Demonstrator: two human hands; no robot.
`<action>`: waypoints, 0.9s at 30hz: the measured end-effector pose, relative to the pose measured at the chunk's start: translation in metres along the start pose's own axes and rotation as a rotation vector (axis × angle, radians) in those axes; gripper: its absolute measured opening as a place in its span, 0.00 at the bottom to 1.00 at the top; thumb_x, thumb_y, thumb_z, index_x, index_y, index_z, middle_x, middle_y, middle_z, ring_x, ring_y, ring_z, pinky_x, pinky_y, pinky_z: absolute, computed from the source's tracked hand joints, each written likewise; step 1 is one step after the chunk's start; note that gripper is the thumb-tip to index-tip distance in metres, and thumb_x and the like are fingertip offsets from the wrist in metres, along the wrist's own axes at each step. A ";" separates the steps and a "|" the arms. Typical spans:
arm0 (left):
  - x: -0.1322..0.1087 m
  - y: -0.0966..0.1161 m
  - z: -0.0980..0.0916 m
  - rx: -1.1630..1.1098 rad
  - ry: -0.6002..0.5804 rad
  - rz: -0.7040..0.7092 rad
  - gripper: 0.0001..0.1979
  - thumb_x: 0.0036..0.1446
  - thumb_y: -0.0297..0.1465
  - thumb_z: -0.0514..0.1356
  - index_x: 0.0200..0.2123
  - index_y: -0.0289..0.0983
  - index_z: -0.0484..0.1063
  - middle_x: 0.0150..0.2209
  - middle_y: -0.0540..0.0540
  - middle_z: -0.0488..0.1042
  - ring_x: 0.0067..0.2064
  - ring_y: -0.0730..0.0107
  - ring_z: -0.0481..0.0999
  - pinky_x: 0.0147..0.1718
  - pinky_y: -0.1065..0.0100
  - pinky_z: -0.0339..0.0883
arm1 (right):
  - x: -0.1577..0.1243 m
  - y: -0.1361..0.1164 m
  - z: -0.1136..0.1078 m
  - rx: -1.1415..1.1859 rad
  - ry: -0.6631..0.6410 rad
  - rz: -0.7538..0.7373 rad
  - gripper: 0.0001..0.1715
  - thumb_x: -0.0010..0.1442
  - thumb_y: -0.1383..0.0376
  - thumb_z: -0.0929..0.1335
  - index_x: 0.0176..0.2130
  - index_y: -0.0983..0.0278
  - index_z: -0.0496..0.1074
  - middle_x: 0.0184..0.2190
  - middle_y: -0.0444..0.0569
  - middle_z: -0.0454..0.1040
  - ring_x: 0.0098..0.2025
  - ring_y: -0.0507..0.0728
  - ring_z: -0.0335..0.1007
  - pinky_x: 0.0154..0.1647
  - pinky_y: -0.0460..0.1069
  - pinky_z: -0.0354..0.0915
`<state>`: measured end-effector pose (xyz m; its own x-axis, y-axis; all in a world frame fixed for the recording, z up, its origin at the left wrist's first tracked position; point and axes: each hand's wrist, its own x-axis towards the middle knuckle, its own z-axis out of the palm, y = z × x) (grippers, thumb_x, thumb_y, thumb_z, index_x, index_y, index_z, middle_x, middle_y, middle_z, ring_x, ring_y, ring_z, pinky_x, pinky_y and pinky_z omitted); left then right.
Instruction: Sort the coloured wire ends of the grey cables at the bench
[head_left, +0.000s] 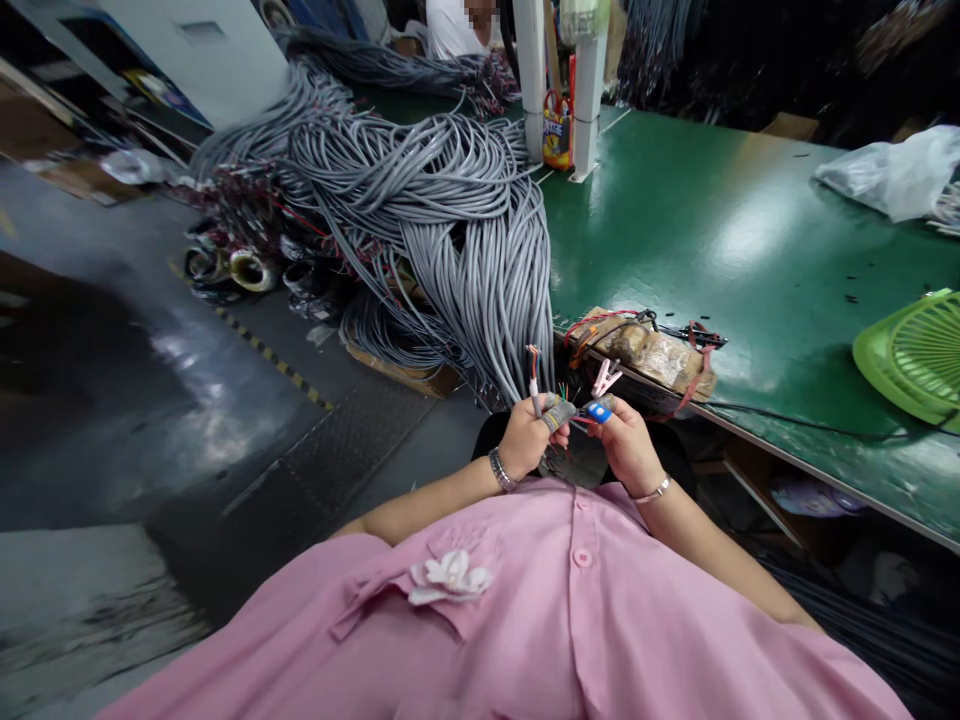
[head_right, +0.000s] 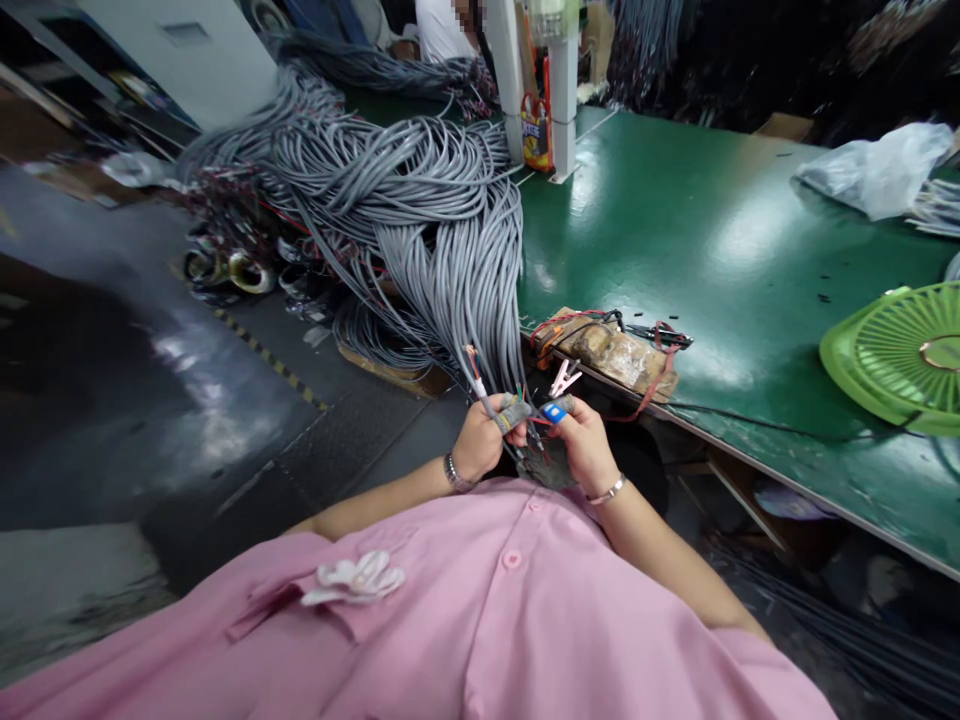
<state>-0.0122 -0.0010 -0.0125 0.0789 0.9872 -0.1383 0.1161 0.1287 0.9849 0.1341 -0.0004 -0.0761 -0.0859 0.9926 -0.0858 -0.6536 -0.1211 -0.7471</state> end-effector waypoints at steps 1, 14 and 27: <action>0.000 0.002 0.000 -0.032 0.006 -0.008 0.20 0.51 0.44 0.66 0.23 0.34 0.68 0.19 0.51 0.70 0.18 0.78 0.69 0.18 0.76 0.62 | 0.002 0.000 -0.003 0.071 0.009 0.018 0.12 0.50 0.58 0.75 0.27 0.61 0.72 0.21 0.40 0.66 0.25 0.49 0.59 0.29 0.46 0.61; 0.003 0.012 0.014 -0.046 -0.049 -0.028 0.19 0.51 0.44 0.66 0.23 0.34 0.67 0.19 0.51 0.70 0.18 0.79 0.68 0.16 0.76 0.63 | 0.040 -0.006 -0.004 0.279 -0.044 0.080 0.26 0.51 0.41 0.72 0.33 0.61 0.73 0.31 0.45 0.75 0.26 0.51 0.65 0.29 0.47 0.65; 0.006 0.008 0.016 0.025 -0.100 -0.033 0.18 0.53 0.42 0.64 0.24 0.33 0.68 0.19 0.51 0.70 0.18 0.79 0.68 0.17 0.77 0.62 | 0.048 0.001 -0.001 0.438 0.004 0.164 0.22 0.50 0.48 0.75 0.34 0.62 0.74 0.30 0.44 0.78 0.28 0.51 0.70 0.30 0.47 0.68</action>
<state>0.0048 0.0047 -0.0072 0.1733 0.9680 -0.1815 0.1451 0.1572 0.9768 0.1297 0.0468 -0.0815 -0.2128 0.9599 -0.1827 -0.8875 -0.2681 -0.3748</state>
